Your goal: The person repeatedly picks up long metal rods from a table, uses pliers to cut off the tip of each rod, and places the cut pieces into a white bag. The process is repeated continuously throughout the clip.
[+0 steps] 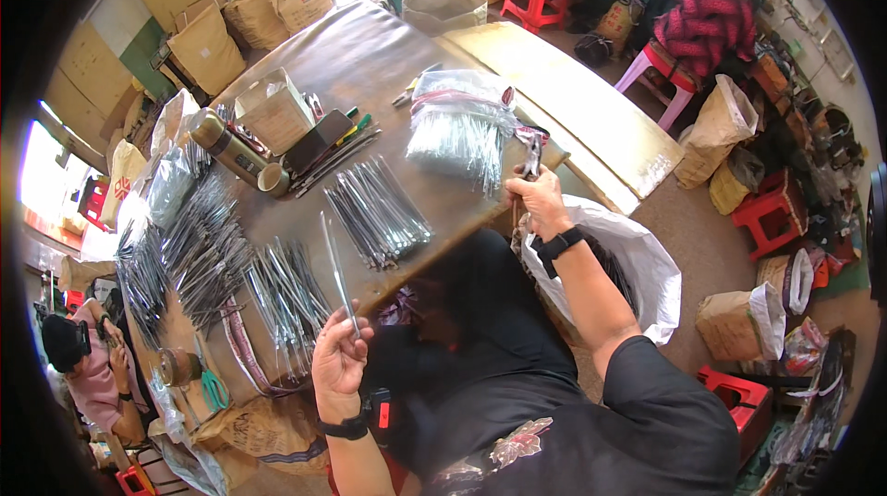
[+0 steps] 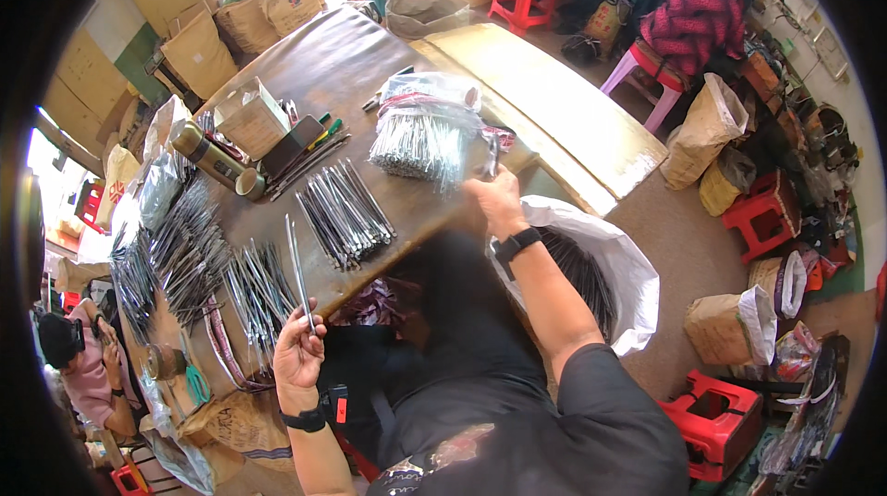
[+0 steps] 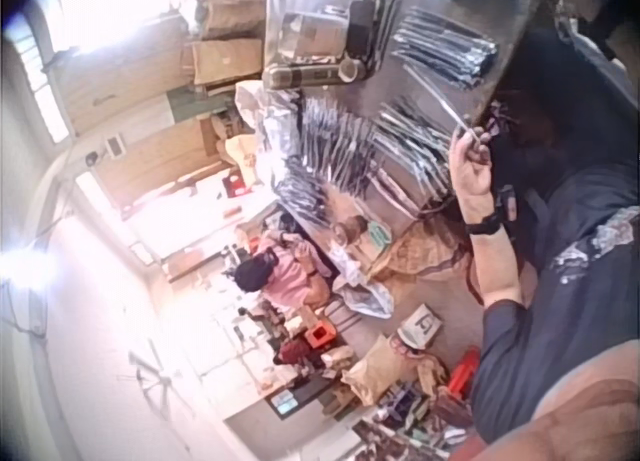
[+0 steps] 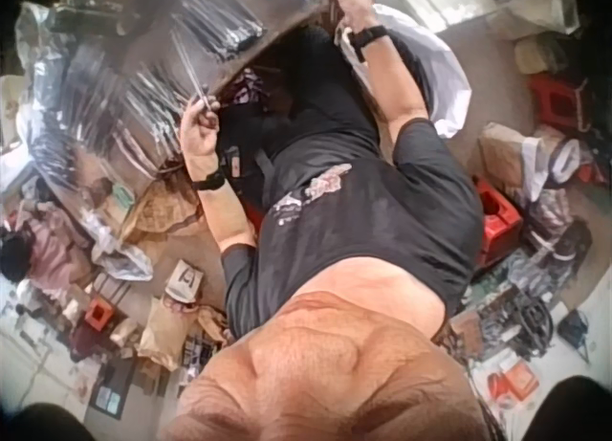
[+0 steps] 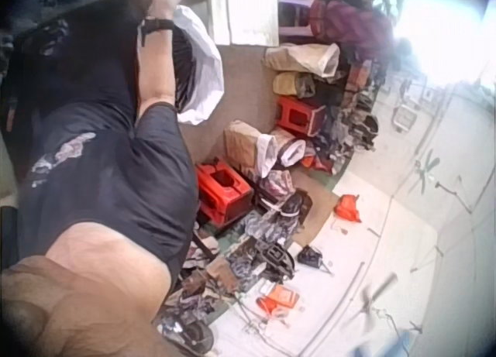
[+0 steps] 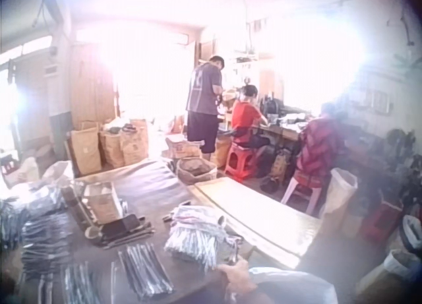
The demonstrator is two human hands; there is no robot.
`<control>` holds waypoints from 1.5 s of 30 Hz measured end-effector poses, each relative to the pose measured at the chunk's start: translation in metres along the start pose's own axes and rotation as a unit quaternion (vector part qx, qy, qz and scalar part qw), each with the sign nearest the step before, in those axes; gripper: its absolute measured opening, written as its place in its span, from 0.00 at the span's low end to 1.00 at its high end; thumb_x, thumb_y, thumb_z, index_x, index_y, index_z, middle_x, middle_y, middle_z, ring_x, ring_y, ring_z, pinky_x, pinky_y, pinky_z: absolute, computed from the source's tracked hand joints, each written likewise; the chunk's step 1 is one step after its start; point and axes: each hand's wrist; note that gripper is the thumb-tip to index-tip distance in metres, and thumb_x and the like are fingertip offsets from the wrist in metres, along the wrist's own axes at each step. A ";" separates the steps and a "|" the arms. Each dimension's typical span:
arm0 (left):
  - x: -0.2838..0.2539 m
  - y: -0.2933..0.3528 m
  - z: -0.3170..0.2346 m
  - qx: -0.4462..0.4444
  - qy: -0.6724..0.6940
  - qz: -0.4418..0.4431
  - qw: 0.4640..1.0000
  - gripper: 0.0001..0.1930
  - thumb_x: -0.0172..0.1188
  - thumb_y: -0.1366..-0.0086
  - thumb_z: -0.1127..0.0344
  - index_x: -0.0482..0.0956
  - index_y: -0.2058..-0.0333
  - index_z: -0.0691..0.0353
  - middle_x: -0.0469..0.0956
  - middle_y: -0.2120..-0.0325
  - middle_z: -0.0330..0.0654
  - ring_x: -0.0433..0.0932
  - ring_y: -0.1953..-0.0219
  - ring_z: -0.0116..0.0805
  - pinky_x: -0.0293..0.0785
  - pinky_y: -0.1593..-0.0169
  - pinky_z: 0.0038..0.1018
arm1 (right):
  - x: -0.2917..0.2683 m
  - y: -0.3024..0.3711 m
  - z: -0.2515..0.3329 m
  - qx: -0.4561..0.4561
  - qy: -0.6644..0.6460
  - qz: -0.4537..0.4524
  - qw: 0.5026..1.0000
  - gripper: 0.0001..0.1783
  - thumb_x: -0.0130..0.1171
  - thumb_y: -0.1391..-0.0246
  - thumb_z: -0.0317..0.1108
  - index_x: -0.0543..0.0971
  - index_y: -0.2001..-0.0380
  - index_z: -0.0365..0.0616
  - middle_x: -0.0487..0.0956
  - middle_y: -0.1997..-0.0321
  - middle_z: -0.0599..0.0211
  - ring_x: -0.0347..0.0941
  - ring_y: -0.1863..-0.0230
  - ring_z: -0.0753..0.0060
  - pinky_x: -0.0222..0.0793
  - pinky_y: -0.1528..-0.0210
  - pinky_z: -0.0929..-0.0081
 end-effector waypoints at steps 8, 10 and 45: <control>-0.007 0.007 0.005 0.029 -0.031 0.000 0.999 0.18 0.53 0.38 0.75 0.70 0.49 0.71 0.80 0.69 0.47 0.82 0.71 0.34 0.81 0.72 0.17 | 0.004 -0.018 -0.022 -0.137 0.169 -0.031 0.976 0.17 0.68 0.56 0.30 0.72 0.64 0.38 0.73 0.78 0.72 0.69 0.81 0.80 0.66 0.78 0.81; -0.001 0.006 0.009 0.030 -0.045 0.008 0.999 0.18 0.53 0.38 0.75 0.70 0.49 0.70 0.80 0.69 0.47 0.82 0.71 0.33 0.81 0.72 0.17 | 0.012 -0.029 -0.021 -0.162 0.253 -0.025 0.954 0.14 0.67 0.57 0.27 0.73 0.68 0.39 0.74 0.78 0.73 0.69 0.80 0.82 0.66 0.78 0.83; 0.005 0.021 0.028 0.044 -0.107 -0.014 0.993 0.17 0.60 0.45 0.81 0.75 0.55 0.65 0.79 0.66 0.44 0.82 0.66 0.42 0.82 0.63 0.26 | 0.043 0.043 0.030 0.228 -0.210 0.249 0.918 0.05 0.58 0.45 0.28 0.75 0.65 0.41 0.77 0.73 0.64 0.77 0.72 0.69 0.76 0.66 0.71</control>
Point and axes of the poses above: each hand's wrist, its own y-axis away from the middle knuckle, its own x-axis out of the palm, z = x × y
